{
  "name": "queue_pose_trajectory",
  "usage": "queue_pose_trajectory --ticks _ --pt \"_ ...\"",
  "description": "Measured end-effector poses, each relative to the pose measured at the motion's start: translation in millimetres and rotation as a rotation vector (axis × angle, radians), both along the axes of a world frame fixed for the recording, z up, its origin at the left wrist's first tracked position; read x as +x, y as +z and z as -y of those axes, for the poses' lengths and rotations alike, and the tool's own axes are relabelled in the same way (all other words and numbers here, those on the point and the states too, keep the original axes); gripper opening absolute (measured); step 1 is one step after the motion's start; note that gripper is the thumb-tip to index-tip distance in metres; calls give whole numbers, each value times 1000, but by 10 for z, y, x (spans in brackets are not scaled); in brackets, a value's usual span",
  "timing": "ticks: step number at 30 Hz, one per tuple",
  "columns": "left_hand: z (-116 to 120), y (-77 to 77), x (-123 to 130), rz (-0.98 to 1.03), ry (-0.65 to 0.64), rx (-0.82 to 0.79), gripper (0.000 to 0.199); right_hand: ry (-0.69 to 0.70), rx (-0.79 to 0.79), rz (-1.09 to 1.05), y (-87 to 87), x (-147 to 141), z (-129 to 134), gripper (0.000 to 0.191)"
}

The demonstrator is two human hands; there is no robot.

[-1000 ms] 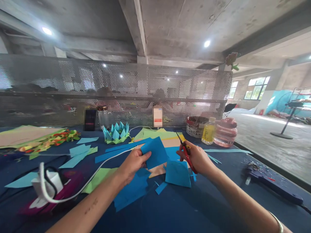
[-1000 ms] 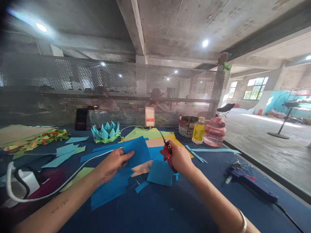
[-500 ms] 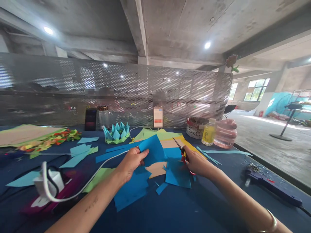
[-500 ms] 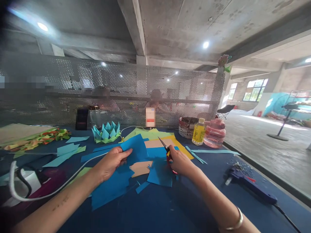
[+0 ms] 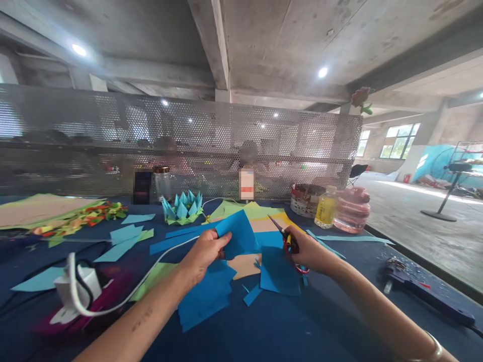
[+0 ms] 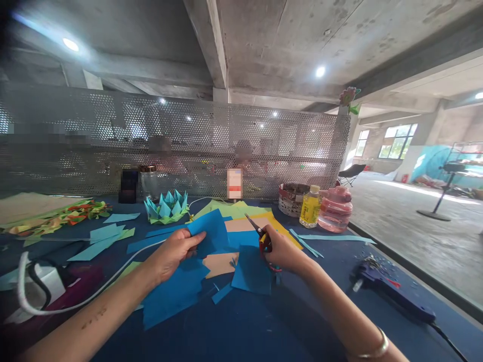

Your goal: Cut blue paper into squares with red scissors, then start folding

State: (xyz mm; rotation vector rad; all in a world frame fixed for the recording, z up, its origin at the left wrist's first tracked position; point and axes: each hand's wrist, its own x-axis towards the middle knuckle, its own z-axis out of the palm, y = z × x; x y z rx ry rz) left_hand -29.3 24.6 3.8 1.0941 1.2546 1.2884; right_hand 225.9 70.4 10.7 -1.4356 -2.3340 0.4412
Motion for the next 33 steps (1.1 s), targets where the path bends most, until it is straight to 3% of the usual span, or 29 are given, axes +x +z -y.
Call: queue_pose_trajectory --ticks 5,13,16,20,23,28,33 --pt "18 22 3 19 -45 12 22 -15 104 -289 14 23 -69 24" --pt "34 46 11 -20 13 -13 31 109 133 -403 71 97 -60 24" --pt "49 71 22 -17 59 -30 37 50 200 -463 105 82 -42 25" --pt "61 75 44 57 -38 -4 28 -123 305 -716 76 -4 -57 33" --pt "79 51 78 124 -136 -3 27 -183 228 -980 9 -112 -36 45" --pt "86 -74 129 216 -312 -43 32 -187 -36 -1251 -56 -296 120 51" --pt "52 -173 141 300 -281 -43 31 -217 -166 -1375 -47 -445 290 53"
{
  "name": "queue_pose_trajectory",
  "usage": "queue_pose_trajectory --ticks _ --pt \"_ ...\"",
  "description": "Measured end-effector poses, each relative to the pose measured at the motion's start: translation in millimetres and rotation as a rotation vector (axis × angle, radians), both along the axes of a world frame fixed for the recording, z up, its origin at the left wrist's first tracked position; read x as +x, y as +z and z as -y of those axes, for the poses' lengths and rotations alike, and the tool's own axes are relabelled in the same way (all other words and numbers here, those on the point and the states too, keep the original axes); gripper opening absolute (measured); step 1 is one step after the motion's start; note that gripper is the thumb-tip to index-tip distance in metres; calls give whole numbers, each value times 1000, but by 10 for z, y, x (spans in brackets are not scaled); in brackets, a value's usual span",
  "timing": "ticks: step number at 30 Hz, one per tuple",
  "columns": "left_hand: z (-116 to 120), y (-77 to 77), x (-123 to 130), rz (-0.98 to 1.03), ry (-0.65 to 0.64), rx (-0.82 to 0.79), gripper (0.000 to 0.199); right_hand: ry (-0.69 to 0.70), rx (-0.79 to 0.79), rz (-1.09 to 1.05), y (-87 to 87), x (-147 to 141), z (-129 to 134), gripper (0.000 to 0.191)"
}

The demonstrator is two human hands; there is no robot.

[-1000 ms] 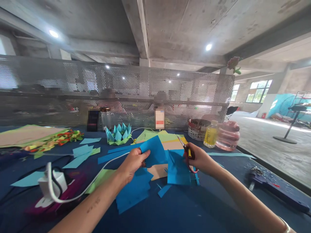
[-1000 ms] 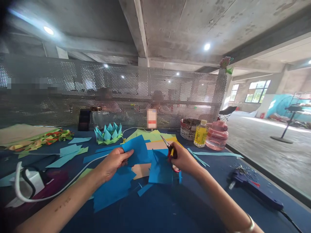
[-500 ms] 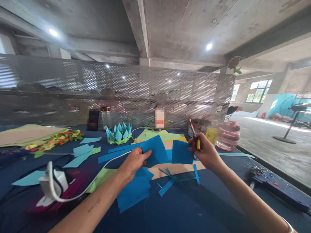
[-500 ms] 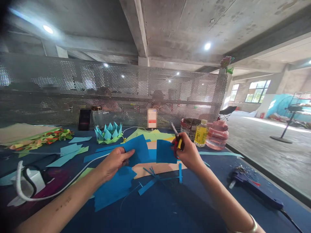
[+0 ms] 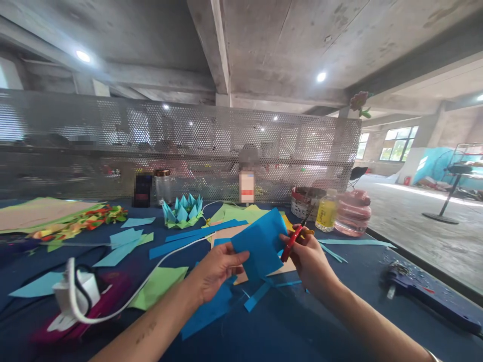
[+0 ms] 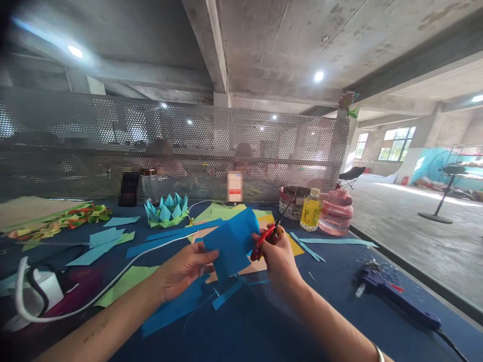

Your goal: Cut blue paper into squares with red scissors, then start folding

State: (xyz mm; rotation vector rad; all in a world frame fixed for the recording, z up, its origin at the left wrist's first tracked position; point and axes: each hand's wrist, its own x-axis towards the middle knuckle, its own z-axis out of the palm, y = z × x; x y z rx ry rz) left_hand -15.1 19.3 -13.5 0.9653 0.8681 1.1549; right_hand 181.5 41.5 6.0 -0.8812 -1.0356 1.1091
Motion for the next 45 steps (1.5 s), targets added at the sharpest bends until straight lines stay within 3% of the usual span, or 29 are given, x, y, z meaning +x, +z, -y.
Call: queue_pose_trajectory --ticks 7,13,17,25,35,45 --pt "-28 -9 20 -14 49 102 35 169 -19 37 9 -100 131 51" --pt "-32 33 -3 -236 183 131 32 97 13 201 43 -33 93 54" --pt "-3 101 -4 -230 174 125 36 63 63 301 30 37 5 45" --pt "24 136 22 -87 102 109 35 127 45 404 -75 58 -101 40" --pt "29 128 -6 -139 125 125 26 155 -27 409 -88 27 -86 41" --pt "0 111 1 -301 160 121 27 195 -74 418 23 24 1 48"
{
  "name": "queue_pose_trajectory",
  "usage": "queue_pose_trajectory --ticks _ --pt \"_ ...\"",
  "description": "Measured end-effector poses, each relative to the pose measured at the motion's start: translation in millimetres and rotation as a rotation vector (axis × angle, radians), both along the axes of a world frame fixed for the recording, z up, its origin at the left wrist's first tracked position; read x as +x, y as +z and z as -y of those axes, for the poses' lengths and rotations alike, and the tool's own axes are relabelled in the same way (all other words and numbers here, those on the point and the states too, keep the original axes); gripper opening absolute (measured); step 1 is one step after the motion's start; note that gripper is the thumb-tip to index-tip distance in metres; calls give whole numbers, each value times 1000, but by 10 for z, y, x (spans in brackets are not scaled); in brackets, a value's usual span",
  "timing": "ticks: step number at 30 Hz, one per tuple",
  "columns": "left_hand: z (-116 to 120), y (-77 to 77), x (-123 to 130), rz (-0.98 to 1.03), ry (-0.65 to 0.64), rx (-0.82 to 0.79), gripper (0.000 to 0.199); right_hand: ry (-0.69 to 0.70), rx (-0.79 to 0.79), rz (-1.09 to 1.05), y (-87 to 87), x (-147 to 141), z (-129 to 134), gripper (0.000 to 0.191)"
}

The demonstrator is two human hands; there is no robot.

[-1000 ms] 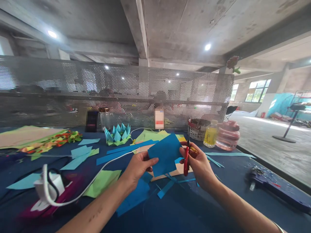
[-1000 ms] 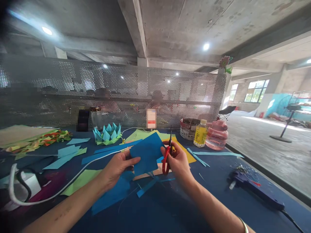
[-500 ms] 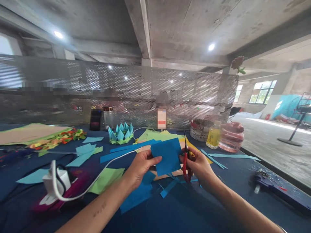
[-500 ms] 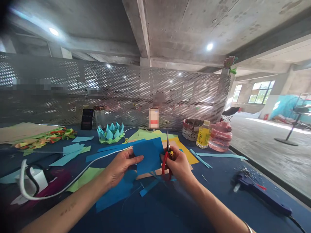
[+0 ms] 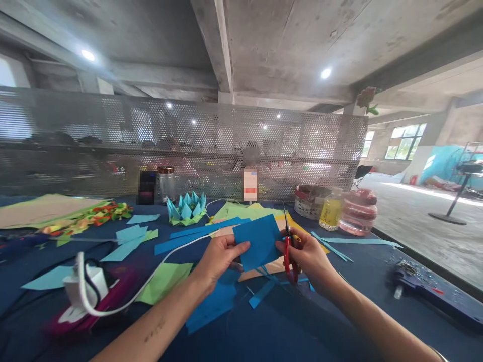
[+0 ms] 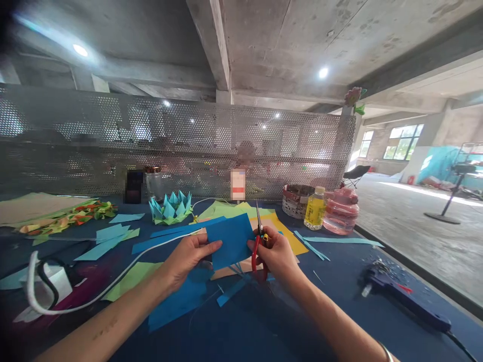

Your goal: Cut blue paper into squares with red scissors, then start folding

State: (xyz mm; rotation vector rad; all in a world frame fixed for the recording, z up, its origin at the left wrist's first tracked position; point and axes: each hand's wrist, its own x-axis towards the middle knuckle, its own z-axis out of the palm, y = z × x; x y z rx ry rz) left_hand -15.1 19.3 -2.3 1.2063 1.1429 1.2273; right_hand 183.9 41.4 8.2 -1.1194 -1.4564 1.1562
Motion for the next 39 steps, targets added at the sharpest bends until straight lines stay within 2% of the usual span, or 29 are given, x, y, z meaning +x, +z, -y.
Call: queue_pose_trajectory --ticks 15,20,23,25,28,32,36,39 --pt "-57 -77 -18 -18 -24 -5 28 -15 11 11 6 12 22 42" --pt "-135 -63 -126 -213 163 230 22 -88 148 10 -20 44 -82 31" --pt "-155 5 -210 -299 235 384 19 -82 202 43 -54 78 -148 27" --pt "-141 71 -244 -334 265 460 25 -52 226 75 -84 93 -160 24" --pt "-103 145 -254 -420 203 545 29 17 230 130 -120 91 -135 23" --pt "-71 114 -231 -670 49 694 16 112 229 228 -109 49 -60 20" --pt "-54 38 -205 -921 -35 645 18 147 223 257 -54 9 2 18" --pt "-43 21 -180 -952 -34 576 20 130 224 254 -29 -2 19 20"
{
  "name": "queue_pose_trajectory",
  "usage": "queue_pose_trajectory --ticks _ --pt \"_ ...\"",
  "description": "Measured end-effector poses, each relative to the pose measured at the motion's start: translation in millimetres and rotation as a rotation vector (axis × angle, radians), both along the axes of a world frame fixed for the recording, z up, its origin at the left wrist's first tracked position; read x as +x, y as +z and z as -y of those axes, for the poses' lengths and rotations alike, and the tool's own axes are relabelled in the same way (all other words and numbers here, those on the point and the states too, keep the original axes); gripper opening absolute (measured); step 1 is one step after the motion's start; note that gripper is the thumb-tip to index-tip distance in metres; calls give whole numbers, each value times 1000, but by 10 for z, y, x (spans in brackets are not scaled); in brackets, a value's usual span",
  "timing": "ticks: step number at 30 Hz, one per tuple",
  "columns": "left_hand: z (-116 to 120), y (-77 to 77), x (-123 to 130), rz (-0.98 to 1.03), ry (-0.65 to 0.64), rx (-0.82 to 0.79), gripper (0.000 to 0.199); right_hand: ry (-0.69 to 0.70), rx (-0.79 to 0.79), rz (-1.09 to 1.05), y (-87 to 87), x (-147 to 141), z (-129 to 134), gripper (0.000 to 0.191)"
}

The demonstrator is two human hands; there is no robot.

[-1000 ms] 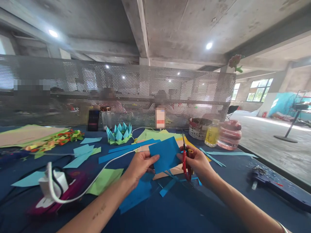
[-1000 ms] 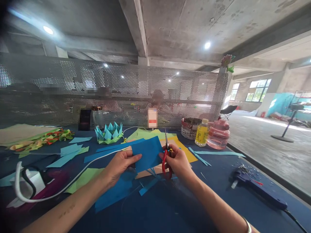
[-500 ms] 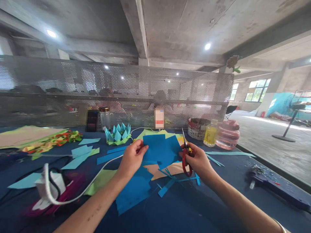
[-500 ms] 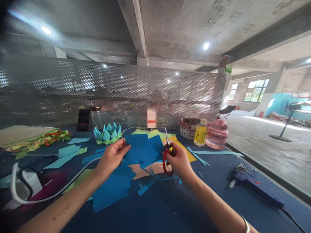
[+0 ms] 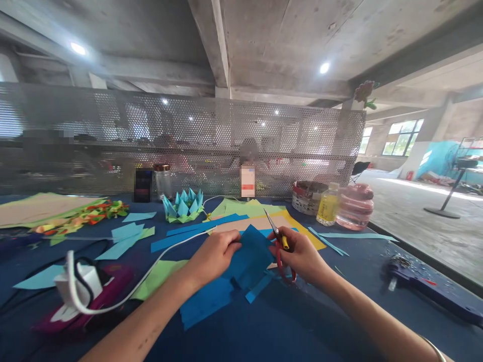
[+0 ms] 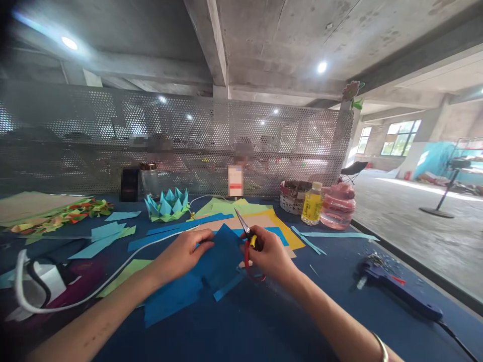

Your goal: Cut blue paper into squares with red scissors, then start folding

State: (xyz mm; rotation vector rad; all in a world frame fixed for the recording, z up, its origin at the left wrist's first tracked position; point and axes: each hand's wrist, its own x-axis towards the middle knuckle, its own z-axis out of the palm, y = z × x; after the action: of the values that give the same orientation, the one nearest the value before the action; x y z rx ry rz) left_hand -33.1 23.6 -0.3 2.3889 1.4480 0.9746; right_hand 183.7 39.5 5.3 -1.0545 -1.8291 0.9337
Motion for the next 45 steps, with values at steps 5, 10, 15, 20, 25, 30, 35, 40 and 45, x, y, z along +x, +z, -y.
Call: queue_pose_trajectory --ticks 5,10,15,20,25,30,35,40,45 --pt "-23 -46 56 330 15 -85 9 6 -38 -65 -2 0 -2 21" --pt "-49 -74 89 650 13 -259 27 -19 -73 -140 -6 2 -2 25" --pt "7 22 117 815 4 -453 27 -52 -158 -174 41 -25 52 32" --pt "38 57 123 912 36 -475 21 -52 -203 -205 96 -24 78 45" --pt "3 16 89 948 81 -417 22 -26 -211 -220 64 2 23 51" --pt "15 30 99 984 83 -410 24 -17 -233 -279 19 -14 -6 56" --pt "36 51 127 990 80 -423 24 -36 -229 -246 38 -29 28 53" --pt "24 47 124 996 69 -435 21 -42 -231 -232 55 -24 39 53" --pt "38 67 121 972 75 -435 21 -47 -219 -227 45 -21 48 51"
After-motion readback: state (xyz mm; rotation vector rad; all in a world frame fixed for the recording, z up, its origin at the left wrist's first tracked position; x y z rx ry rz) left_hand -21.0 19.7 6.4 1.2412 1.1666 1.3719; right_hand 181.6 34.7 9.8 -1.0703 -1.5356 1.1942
